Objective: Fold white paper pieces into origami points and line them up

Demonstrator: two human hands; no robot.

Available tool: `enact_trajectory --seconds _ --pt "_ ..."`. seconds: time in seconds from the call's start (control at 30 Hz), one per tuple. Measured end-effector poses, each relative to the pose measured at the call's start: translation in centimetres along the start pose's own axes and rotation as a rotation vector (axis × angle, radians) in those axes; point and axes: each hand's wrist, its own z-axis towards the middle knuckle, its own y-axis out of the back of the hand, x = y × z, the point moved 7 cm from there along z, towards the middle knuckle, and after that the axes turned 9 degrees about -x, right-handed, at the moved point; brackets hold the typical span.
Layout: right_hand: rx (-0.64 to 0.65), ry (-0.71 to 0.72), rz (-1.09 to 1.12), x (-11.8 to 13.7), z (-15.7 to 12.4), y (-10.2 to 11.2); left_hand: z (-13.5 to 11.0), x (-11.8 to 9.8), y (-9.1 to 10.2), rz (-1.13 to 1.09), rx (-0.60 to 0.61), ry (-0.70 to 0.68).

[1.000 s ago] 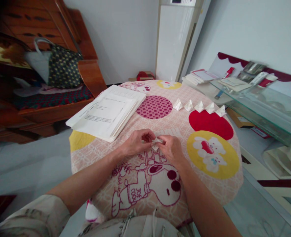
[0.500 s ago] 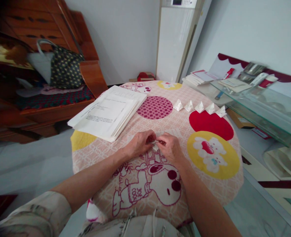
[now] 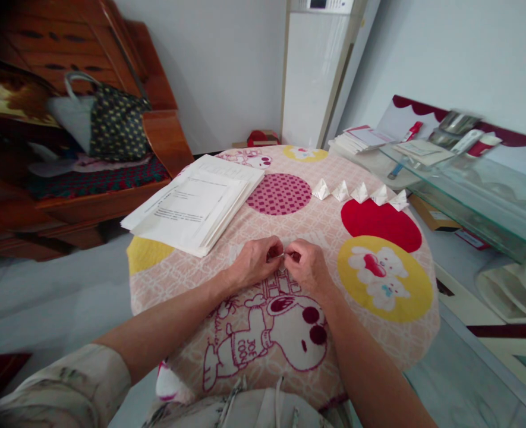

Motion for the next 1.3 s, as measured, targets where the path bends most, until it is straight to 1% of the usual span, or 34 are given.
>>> enact_trajectory --seconds 0.2,0.33,0.43,0.53,0.63,0.87,1.0,1.17,1.3 --pt "-0.014 -0.052 0.011 -0.3 0.0 0.4 0.0 -0.2 0.0 0.045 -0.009 -0.046" --pt "-0.045 -0.08 0.037 -0.7 0.0 0.9 0.0 -0.1 0.5 0.008 -0.013 -0.015" --pt "-0.037 -0.029 0.043 -0.4 0.1 0.8 0.0 0.1 0.9 -0.038 -0.014 0.022" --pt "0.028 0.049 0.014 0.4 0.0 -0.1 0.0 0.4 1.1 -0.054 -0.021 0.044" --pt "0.072 0.095 -0.037 1.2 0.0 -0.8 0.0 0.6 1.0 -0.057 -0.019 0.06" --pt "0.071 0.085 -0.053 1.2 0.1 -0.9 0.1 0.9 1.3 -0.068 -0.023 0.085" --pt "0.057 0.085 -0.078 1.1 0.1 -1.1 0.2 1.4 1.6 -0.122 -0.033 0.123" --pt "0.092 0.078 -0.114 1.0 0.0 -1.7 0.3 2.1 1.6 -0.177 0.002 0.138" --pt "0.102 0.056 -0.044 0.6 0.0 -1.3 0.5 3.1 2.1 -0.239 0.063 0.149"
